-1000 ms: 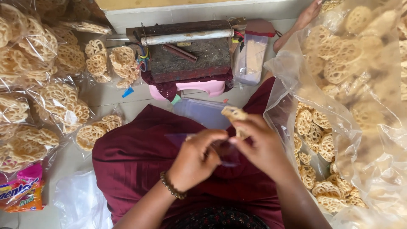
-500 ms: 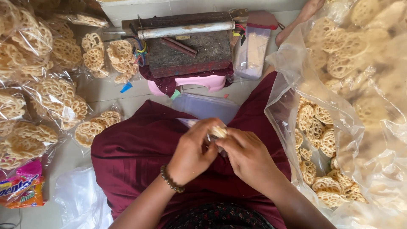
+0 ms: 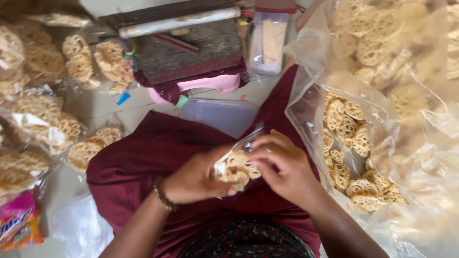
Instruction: Manually packaging crackers into small plastic bags and sealing them using a heat sealer.
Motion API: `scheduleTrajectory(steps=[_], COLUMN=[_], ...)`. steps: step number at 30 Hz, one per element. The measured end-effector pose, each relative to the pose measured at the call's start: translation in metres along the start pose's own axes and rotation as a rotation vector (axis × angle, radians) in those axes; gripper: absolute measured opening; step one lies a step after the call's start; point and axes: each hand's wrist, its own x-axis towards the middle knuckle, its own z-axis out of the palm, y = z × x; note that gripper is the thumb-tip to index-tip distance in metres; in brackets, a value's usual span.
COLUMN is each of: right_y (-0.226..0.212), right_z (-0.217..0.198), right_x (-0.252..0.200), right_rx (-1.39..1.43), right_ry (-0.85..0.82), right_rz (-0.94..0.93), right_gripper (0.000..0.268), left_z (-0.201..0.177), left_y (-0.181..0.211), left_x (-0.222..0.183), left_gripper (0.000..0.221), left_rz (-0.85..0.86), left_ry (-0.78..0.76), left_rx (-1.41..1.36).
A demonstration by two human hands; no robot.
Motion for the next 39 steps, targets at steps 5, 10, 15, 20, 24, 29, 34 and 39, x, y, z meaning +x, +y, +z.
scheduleTrajectory(steps=[5, 10, 15, 20, 24, 29, 34, 39], right_y=[0.010, 0.071, 0.216, 0.253, 0.276, 0.289, 0.275, 0.287], right_z=[0.000, -0.038, -0.132, -0.127, -0.125, -0.163, -0.152, -0.138], right_x=[-0.030, -0.062, -0.135, -0.177, -0.198, -0.222, -0.215, -0.210], right_rx=[-0.283, 0.055, -0.257, -0.568, -0.838, -0.843, -0.908, -0.941], right_ry=[-0.161, -0.013, 0.523, -0.340, -0.362, 0.030, -0.097, -0.201], right_rz=[-0.090, 0.116, 0.774, 1.128, 1.088, 1.245, 0.980, 1.037], right_gripper=[0.012, 0.012, 0.019, 0.111, 0.108, 0.033, 0.041, 0.062], left_z=[0.071, 0.087, 0.067, 0.068, 0.066, 0.055, 0.063, 0.070], left_y=[-0.054, -0.064, -0.043, -0.041, -0.040, -0.042, -0.053, -0.032], left_x=[-0.005, 0.002, 0.006, 0.009, 0.017, 0.016, 0.016, 0.025], left_gripper=[0.037, 0.049, 0.089, 0.080, 0.084, 0.089, 0.090, 0.090], left_rz=[-0.148, -0.181, -0.239, -0.262, -0.331, -0.446, -0.414, -0.385], left_ry=[-0.192, -0.184, -0.196, -0.147, -0.019, 0.122, 0.118, 0.029], left_rx=[-0.805, -0.872, -0.735, -0.807, -0.811, -0.850, -0.934, -0.881])
